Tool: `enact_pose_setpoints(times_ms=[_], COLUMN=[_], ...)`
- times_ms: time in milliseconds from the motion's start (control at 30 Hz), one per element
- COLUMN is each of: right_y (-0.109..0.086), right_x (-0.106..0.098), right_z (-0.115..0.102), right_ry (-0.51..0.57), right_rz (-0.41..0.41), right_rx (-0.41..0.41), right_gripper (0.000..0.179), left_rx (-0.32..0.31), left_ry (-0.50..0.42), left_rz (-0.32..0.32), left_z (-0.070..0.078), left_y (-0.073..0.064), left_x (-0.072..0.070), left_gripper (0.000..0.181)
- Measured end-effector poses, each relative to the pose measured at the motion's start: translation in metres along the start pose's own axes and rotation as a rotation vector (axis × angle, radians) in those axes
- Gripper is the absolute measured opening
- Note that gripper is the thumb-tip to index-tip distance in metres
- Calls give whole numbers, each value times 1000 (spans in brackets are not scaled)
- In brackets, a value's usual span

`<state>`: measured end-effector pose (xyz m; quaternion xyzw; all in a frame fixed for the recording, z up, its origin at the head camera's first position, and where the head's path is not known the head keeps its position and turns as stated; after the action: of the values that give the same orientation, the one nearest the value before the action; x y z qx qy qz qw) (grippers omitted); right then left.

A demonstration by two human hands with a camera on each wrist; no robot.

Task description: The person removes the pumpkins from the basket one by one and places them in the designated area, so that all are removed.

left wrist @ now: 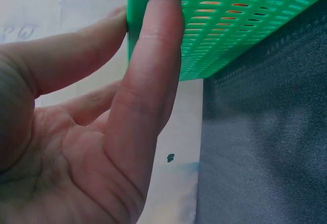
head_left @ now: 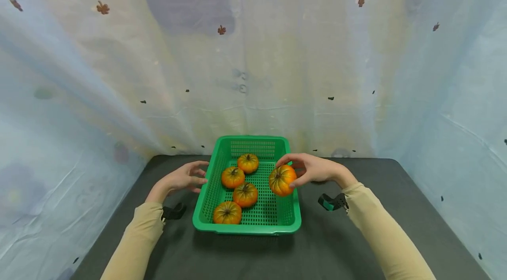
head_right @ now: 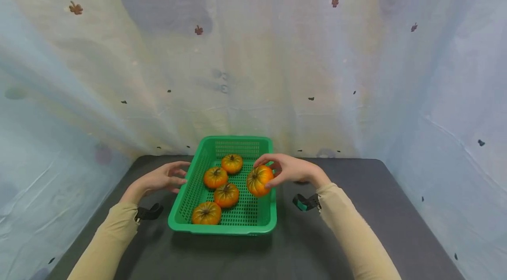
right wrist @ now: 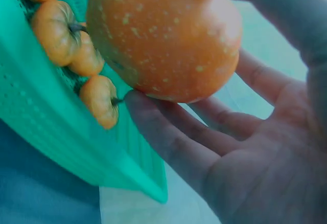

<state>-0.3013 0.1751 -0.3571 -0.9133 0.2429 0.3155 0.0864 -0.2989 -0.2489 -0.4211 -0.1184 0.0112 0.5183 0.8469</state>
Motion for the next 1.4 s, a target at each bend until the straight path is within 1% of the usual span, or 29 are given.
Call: enact_pose_setpoints(times_ms=[233, 367, 433, 567, 700, 867, 967, 1167, 1400], right_y=[-32, -56, -67, -85, -101, -116, -123, -134, -142], right_x=[-10, -13, -13, -12, -11, -9, -6, 3, 17], right_z=[16, 30, 38, 53, 65, 76, 85, 106, 132], right_ry=[0, 1, -16, -93, -128, -171, -176, -206, -276], right_rz=[178, 304, 374, 496, 584, 682, 736, 852, 940], right_rx=[43, 55, 64, 79, 110, 204, 253, 318, 449], right_gripper=[58, 57, 58, 57, 57, 60, 61, 63, 65], left_rx=[21, 34, 37, 39, 43, 39, 37, 31, 33], left_ry=[-11, -19, -20, -22, -22, -24, -17, -5, -3], left_rz=[-17, -33, -33, -26, -22, -20, -14, 3, -2], left_z=[-1, -2, -2, -4, -4, -2, -2, -2, 0], left_y=[-2, -3, -3, -5, -6, -4, -3, -4, -4], left_x=[-1, 1, 2, 2, 2, 3, 4, 6, 5], left_gripper=[76, 75, 75, 74, 74, 74, 74, 73, 73])
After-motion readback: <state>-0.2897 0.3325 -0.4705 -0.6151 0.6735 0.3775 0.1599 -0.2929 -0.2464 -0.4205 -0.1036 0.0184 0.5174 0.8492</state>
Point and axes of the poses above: each hand's wrist, its own y-axis towards the middle knuckle, its own x-axis out of the palm, z = x × y, the point moved 1 cm from there along y, towards the middle knuckle, and after that the axes turned 11 degrees about -y, right-handed, at the moved point
